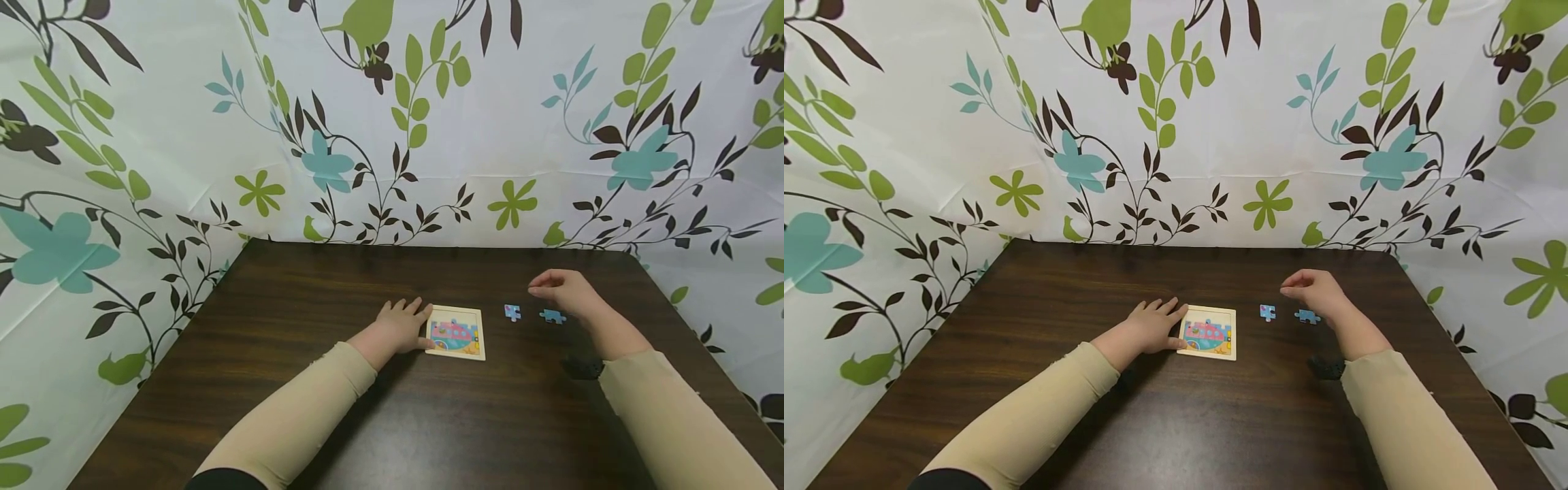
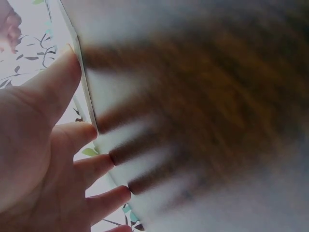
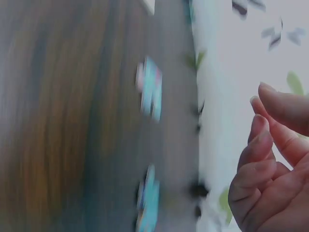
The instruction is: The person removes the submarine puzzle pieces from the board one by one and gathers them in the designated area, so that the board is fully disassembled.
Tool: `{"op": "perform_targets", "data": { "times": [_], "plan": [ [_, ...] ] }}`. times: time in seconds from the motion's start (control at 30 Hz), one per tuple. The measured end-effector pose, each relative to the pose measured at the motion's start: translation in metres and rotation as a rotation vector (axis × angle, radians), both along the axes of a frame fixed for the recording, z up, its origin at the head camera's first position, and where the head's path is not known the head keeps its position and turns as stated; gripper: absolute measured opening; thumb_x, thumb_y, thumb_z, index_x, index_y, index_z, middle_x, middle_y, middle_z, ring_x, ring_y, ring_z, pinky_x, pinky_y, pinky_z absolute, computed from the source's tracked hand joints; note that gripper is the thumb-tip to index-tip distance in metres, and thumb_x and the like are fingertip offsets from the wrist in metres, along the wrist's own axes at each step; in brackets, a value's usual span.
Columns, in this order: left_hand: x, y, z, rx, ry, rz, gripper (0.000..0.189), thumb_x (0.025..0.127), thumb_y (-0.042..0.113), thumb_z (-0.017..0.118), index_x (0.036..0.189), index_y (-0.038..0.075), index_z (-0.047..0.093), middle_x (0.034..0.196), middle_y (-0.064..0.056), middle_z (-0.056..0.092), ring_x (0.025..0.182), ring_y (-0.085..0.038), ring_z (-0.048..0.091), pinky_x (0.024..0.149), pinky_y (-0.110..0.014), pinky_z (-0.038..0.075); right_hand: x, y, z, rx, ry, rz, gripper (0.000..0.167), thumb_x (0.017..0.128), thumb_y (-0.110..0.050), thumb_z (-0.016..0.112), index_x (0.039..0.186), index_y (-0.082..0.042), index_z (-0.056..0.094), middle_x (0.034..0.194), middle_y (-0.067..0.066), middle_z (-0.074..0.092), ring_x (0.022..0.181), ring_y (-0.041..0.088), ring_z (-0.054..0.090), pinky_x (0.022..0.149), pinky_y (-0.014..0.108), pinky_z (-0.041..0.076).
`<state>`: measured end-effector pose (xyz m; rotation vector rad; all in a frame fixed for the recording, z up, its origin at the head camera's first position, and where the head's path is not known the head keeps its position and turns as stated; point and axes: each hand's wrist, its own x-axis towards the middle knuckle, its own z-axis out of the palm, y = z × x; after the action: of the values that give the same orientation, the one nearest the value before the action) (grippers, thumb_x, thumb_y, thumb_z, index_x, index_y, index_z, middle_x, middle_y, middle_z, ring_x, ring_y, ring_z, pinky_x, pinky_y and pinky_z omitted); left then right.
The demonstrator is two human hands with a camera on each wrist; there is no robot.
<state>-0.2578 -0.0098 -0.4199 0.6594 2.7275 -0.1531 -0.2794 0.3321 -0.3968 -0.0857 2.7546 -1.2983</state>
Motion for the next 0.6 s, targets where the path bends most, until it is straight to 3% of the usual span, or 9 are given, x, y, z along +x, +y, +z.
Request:
{"op": "perform_targets", "data": {
  "times": [0.27,0.43,0.6],
  "plan": [
    [0.000,0.000,-0.001,0.014,-0.007,0.005,0.085,0.092,0.067,0.046,0.160,0.028,0.015,0.164,-0.001,0.014,0.147,-0.031,0.019,0.116,-0.052,0.017,-0.003,-0.071,-0.003,-0.060,-0.059,0.194,0.023,0.092,-0.013,0.072,0.107,0.003,0.069,0.076,0.008,0.055,0.063,0.023,0.050,0.050,0.032,0.043],
    [-0.001,0.000,0.000,0.015,-0.006,0.010,0.085,0.092,0.068,0.046,0.160,0.028,0.017,0.164,-0.001,0.015,0.147,-0.031,0.020,0.116,-0.052,0.017,0.003,-0.106,-0.011,-0.037,-0.108,0.317,0.017,0.091,-0.010,0.072,0.104,0.000,0.070,0.076,0.006,0.057,0.062,0.021,0.051,0.050,0.030,0.043],
    [-0.001,0.000,-0.001,0.012,0.008,0.008,0.085,0.092,0.068,0.047,0.160,0.027,0.019,0.164,-0.002,0.017,0.146,-0.031,0.022,0.115,-0.052,0.020,0.005,-0.127,-0.017,-0.025,-0.107,0.380,0.018,0.089,-0.006,0.072,0.105,0.001,0.070,0.076,0.007,0.059,0.058,0.019,0.048,0.050,0.028,0.041]
  ]
}}
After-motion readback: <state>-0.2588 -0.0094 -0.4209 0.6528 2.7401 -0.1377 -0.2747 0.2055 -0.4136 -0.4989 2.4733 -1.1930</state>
